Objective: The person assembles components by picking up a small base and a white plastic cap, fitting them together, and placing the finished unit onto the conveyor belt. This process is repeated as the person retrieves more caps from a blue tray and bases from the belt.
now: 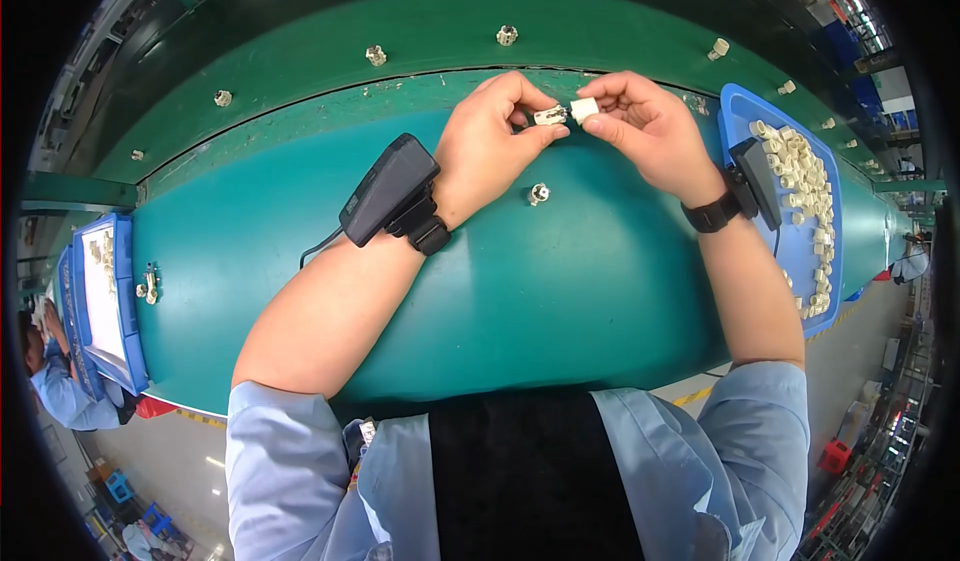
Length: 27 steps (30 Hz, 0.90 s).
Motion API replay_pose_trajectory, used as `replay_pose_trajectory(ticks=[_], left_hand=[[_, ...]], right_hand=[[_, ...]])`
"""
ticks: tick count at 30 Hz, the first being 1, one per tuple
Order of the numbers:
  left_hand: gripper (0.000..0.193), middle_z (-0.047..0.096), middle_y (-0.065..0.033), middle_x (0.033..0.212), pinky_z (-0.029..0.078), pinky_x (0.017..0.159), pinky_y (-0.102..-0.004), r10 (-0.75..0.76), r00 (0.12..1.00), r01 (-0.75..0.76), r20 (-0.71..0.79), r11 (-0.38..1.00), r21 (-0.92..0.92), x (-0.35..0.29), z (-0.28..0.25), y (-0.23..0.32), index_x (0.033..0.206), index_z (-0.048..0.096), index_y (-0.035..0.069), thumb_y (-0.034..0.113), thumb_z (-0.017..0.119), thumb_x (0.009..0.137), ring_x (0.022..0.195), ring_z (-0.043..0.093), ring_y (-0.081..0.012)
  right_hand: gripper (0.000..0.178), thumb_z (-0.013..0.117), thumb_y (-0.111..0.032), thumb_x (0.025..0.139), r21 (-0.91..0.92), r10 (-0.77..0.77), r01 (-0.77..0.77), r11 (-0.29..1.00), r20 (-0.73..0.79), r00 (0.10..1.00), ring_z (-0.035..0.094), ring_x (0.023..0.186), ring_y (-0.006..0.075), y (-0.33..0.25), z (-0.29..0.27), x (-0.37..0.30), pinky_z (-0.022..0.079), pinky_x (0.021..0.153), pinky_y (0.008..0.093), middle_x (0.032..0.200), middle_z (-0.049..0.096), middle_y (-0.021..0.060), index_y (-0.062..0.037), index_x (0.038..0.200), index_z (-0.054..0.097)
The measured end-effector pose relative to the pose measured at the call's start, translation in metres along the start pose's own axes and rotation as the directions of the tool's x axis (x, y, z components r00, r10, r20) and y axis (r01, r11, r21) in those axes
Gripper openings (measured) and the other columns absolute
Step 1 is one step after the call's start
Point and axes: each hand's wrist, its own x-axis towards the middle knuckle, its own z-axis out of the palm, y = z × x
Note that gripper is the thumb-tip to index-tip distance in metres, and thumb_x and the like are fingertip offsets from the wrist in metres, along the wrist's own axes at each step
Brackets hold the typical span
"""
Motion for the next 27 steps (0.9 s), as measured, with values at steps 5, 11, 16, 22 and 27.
replay_pose_trajectory(ticks=[5, 11, 16, 22, 27], left_hand=[[0.015, 0.052, 0.0012, 0.076, 0.041, 0.058, -0.0180, 0.084, 0.996, -0.081, -0.011, 0.984, 0.156, -0.002, 0.002, 0.007, 0.080, 0.057, 0.002, 0.003, 0.069, 0.071, 0.064, 0.045, -0.0040], [0.017, 0.054, -0.0067, 0.078, 0.043, 0.057, -0.0289, 0.135, 0.991, -0.136, 0.017, 0.979, 0.153, 0.001, 0.010, 0.013, 0.080, 0.056, 0.003, 0.008, 0.069, 0.070, 0.068, 0.051, -0.0181], [0.032, 0.057, -0.0115, 0.086, 0.044, 0.070, -0.0343, 0.240, 0.969, -0.249, 0.065, 0.948, 0.201, 0.003, 0.013, 0.015, 0.099, 0.051, 0.004, 0.009, 0.067, 0.072, 0.083, 0.054, -0.0273], [0.046, 0.057, -0.0152, 0.094, 0.042, 0.080, -0.0390, 0.327, 0.941, -0.336, 0.089, 0.865, 0.372, 0.024, 0.019, 0.020, 0.110, 0.044, 0.003, 0.013, 0.068, 0.071, 0.094, 0.052, -0.0318], [0.046, 0.056, -0.0125, 0.100, 0.042, 0.084, -0.0358, 0.274, 0.952, -0.143, -0.133, 0.788, 0.599, 0.088, 0.019, -0.016, 0.110, 0.051, 0.005, 0.018, 0.070, 0.071, 0.096, 0.051, -0.0282]], right_hand=[[0.025, 0.058, -0.004, 0.082, -0.169, 0.034, -0.030, 0.985, 0.023, 0.999, 0.055, 0.085, 0.0073, -0.003, -0.001, -0.004, 0.045, 0.074, 0.0199, 0.096, 0.058, 0.0037, 0.0011, 0.106, 0.052], [0.025, 0.060, -0.005, 0.081, -0.144, 0.043, -0.038, 0.989, 0.035, 0.998, 0.057, 0.081, 0.0075, -0.009, -0.003, -0.008, 0.046, 0.070, 0.0196, 0.093, 0.060, 0.0045, 0.0017, 0.104, 0.055], [0.024, 0.060, -0.004, 0.079, -0.318, 0.002, 0.021, 0.948, 0.072, 0.997, 0.056, 0.078, 0.0070, -0.009, -0.007, -0.010, 0.046, 0.068, 0.0196, 0.091, 0.061, 0.0047, 0.0014, 0.102, 0.057], [0.020, 0.060, -0.008, 0.078, -0.322, 0.067, -0.064, 0.944, -0.001, 0.998, 0.056, 0.072, 0.0069, -0.006, -0.043, 0.008, 0.046, 0.065, 0.0204, 0.082, 0.061, 0.0032, 0.0023, 0.095, 0.059], [0.030, 0.065, -0.025, 0.068, -0.848, -0.058, -0.171, 0.501, -0.230, 0.971, 0.061, 0.065, 0.0221, -0.003, -0.120, 0.061, 0.047, 0.062, 0.0299, 0.069, 0.062, 0.0147, 0.0011, 0.083, 0.062]])
